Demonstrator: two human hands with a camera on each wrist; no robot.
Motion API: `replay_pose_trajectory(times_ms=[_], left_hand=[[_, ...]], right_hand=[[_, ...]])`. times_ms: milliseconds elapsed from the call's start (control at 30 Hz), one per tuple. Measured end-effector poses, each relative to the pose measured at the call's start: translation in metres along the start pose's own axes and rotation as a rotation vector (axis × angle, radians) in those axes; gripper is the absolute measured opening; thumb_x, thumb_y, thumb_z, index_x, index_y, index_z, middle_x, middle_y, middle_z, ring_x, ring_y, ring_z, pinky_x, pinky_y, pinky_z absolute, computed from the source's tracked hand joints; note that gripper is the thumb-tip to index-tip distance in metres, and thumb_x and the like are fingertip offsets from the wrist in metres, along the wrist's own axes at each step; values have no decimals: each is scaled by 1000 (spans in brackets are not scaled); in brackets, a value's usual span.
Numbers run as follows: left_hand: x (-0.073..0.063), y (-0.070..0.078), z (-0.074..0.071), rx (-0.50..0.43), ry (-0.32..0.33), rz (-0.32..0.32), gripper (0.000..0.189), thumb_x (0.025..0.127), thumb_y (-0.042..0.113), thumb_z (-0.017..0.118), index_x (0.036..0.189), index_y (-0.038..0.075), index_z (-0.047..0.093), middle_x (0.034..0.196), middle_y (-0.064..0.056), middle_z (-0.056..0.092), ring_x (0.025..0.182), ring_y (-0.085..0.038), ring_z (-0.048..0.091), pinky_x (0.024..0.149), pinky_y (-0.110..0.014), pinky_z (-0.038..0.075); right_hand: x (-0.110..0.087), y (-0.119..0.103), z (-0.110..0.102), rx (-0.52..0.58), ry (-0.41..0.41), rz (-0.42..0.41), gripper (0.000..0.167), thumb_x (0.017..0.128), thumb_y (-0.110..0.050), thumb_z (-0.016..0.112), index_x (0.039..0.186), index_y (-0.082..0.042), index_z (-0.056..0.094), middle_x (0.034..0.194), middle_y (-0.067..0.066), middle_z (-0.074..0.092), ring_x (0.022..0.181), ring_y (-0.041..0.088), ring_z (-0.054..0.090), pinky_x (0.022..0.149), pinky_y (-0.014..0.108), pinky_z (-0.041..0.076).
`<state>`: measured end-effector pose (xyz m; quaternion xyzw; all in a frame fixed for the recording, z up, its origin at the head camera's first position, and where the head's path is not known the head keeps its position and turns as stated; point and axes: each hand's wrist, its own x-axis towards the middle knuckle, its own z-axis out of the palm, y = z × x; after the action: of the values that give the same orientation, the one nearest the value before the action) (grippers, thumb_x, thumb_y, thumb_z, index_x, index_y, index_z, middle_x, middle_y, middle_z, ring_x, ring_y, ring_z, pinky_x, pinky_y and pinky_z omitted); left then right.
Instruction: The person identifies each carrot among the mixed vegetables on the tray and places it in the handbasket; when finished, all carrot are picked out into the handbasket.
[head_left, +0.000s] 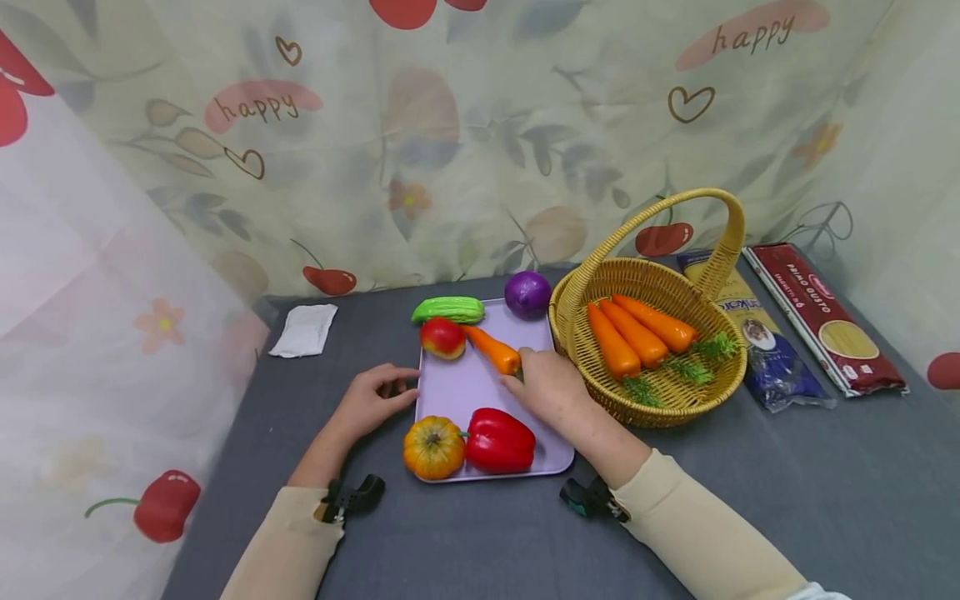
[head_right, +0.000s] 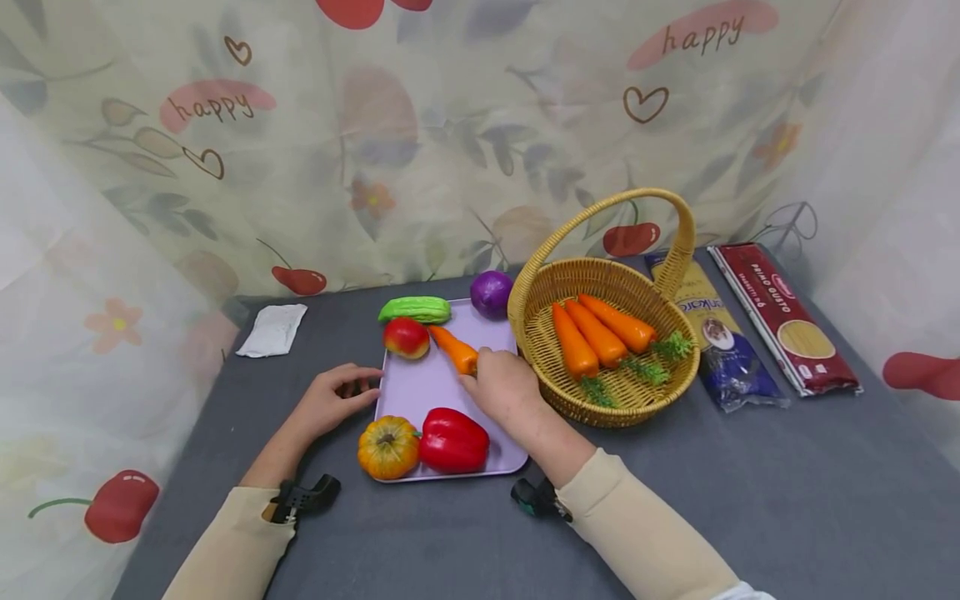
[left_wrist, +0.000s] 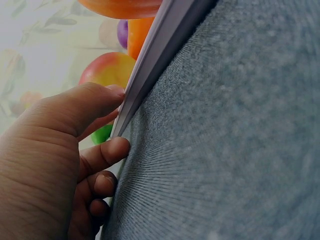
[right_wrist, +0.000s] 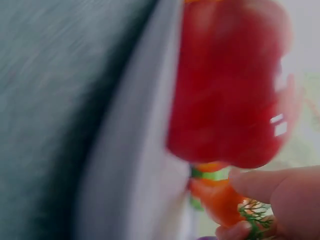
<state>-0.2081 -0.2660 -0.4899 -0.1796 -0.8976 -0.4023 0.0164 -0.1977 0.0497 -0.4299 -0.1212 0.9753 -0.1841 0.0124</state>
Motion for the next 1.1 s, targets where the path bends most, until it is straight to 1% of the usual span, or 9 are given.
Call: replay_pose_trajectory(times_ms=[100, 367, 567, 733, 800, 867, 933, 1000, 1100], left_hand=[[0, 1, -1, -2, -2, 2, 28, 92, 22, 80, 119, 16, 76, 87, 1, 59, 75, -21, 51, 66, -30, 40], [-1, 0, -1, -2, -1, 13, 29, 92, 20, 80, 120, 16, 76, 88, 1, 59, 76, -20, 51, 65, -29, 40], [0, 2, 0, -2, -7, -5, 29, 92, 22, 80, 120, 16, 76, 88, 1, 59, 76, -21, 51, 66, -30, 40], [0, 3, -1, 4, -9, -13, 28, 93, 23, 79, 120, 17, 76, 88, 1, 59, 76, -21, 51, 66, -30, 40], [-1, 3, -1, 3, -7, -9, 28, 93, 22, 79, 120, 17, 76, 87, 1, 59, 76, -21, 51, 66, -31, 40], [-1, 2, 0, 5, -5, -4, 28, 92, 21, 80, 120, 17, 76, 87, 1, 59, 75, -21, 51, 66, -30, 40], [-1, 0, 0, 9, 0, 5, 28, 92, 21, 80, 119, 16, 76, 87, 1, 59, 75, -20, 51, 65, -30, 40], [-1, 0, 0, 12, 2, 8, 28, 92, 21, 80, 119, 17, 76, 86, 1, 59, 75, -20, 51, 65, -30, 40], [0, 0, 0, 11, 4, 14, 28, 92, 20, 80, 119, 17, 76, 86, 2, 59, 74, -19, 51, 65, -29, 40]], right_hand=[[-8, -7, -12, -3, 45, -14, 43, 96, -46, 71, 105, -4, 69, 80, 10, 64, 68, 25, 60, 62, 40, 51], [-40, -26, -60, 50, 91, -69, 47, 93, -44, 71, 122, -7, 71, 88, 5, 70, 73, 22, 59, 66, 37, 50], [-70, -30, -95, 182, 147, -110, 49, 90, -39, 75, 130, -11, 70, 71, -3, 59, 65, 17, 50, 60, 33, 42], [-95, -24, -120, 295, 245, -159, 49, 88, -32, 79, 132, -12, 71, 81, -2, 66, 59, 15, 45, 55, 33, 38], [-104, -21, -130, 335, 294, -184, 48, 87, -28, 81, 131, -12, 72, 91, -1, 71, 63, 14, 50, 57, 33, 42], [-112, -16, -139, 355, 341, -209, 47, 86, -26, 82, 130, -13, 72, 95, -1, 72, 72, 15, 56, 63, 36, 47], [-120, -11, -147, 377, 386, -230, 46, 86, -24, 84, 129, -13, 73, 106, 2, 74, 86, 19, 62, 72, 40, 53], [-127, -5, -156, 393, 431, -242, 47, 85, -22, 85, 130, -13, 73, 114, 6, 74, 94, 22, 66, 78, 34, 55], [-139, 6, -168, 415, 497, -242, 49, 83, -16, 87, 130, -12, 73, 111, 9, 74, 87, 20, 65, 72, 21, 53]])
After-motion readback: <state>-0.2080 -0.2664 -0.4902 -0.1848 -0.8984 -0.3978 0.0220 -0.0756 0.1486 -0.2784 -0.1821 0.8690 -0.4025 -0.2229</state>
